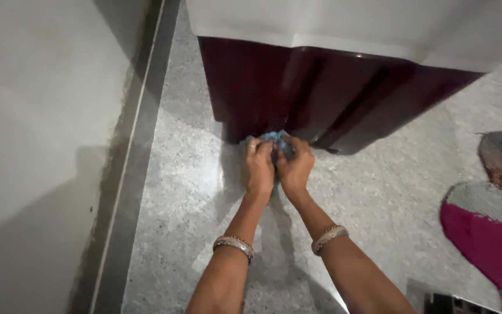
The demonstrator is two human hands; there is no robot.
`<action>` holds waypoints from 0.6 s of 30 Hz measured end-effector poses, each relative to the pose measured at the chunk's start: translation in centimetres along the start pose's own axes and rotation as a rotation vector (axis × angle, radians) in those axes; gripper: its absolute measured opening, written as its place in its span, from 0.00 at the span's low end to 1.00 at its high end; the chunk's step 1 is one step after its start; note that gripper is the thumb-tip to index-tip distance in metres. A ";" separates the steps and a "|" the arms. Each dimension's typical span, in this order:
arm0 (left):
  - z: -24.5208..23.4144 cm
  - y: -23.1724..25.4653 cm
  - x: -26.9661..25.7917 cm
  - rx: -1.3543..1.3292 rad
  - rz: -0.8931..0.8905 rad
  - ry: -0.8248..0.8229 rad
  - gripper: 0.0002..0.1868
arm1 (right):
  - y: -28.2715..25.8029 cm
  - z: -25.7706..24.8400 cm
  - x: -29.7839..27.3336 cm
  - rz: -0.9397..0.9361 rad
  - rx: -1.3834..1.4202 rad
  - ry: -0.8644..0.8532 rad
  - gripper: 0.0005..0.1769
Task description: The person wipes the exterior of a white and maroon washing machine with a blue cloth, moving from the top down to the base. They then move to a white air cooler and wipe its top surface and control panel area with the same cloth.
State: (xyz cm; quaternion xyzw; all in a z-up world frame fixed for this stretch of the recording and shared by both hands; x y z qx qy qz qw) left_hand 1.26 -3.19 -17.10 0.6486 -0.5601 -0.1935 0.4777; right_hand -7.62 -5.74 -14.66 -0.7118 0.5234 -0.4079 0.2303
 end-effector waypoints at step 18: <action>1.0 -1.0 -0.3 0.005 -0.129 -0.090 0.10 | 1.7 0.8 -0.2 0.014 -0.029 -0.040 0.16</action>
Point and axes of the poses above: each hand's wrist, its own x-axis towards the middle knuckle, its own z-axis out of the palm, y = z × x, the point moved 1 cm from there along x, towards the middle knuckle, and after that the axes turned 13 degrees about -y, right-handed, at the moved point
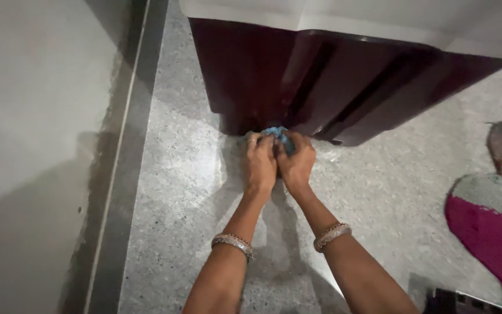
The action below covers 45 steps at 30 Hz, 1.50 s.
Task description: The person wipes the exterior of a white and maroon washing machine with a blue cloth, moving from the top down to the base. They then move to a white air cooler and wipe its top surface and control panel area with the same cloth.
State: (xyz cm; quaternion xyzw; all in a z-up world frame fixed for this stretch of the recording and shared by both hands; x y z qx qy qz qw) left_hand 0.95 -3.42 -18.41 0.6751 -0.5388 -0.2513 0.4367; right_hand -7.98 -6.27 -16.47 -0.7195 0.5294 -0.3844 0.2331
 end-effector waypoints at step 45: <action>-5.2 19.1 2.5 -0.011 0.632 0.434 0.12 | -12.7 -15.9 4.4 -0.295 0.008 0.369 0.16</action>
Point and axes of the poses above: each hand's wrist, its own x-axis towards the middle knuckle, its own z-axis out of the palm, y = z × x, the point moved 1 cm from there along x, towards the middle knuckle, and after that the axes turned 13 degrees about -y, right-handed, at the moved point
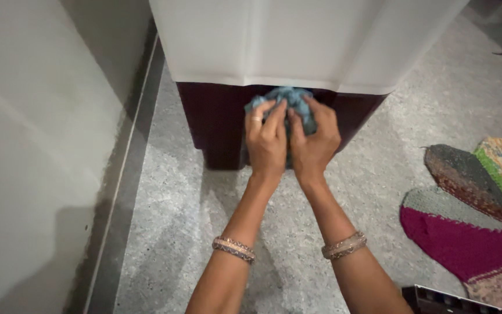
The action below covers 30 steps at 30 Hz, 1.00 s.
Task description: The person wipes the exterior of a white and maroon washing machine with a blue cloth, moving from the top down to the base. They then move to a white air cooler and wipe its top surface and control panel area with the same cloth.
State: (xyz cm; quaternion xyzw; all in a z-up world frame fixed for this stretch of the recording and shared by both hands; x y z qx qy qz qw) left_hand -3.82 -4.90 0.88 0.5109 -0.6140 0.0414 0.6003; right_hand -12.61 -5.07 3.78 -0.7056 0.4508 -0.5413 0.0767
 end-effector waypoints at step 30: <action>1.3 -0.8 -1.8 0.006 -0.055 -0.065 0.14 | 1.0 0.4 -1.0 0.010 0.039 -0.001 0.15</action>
Point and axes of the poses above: each hand's wrist, its own x-axis towards the middle knuckle, its own z-axis out of the palm, y = z × x, the point moved 1 cm from there along x, towards the middle knuckle, and after that the axes turned 13 degrees about -y, right-handed, at the moved point
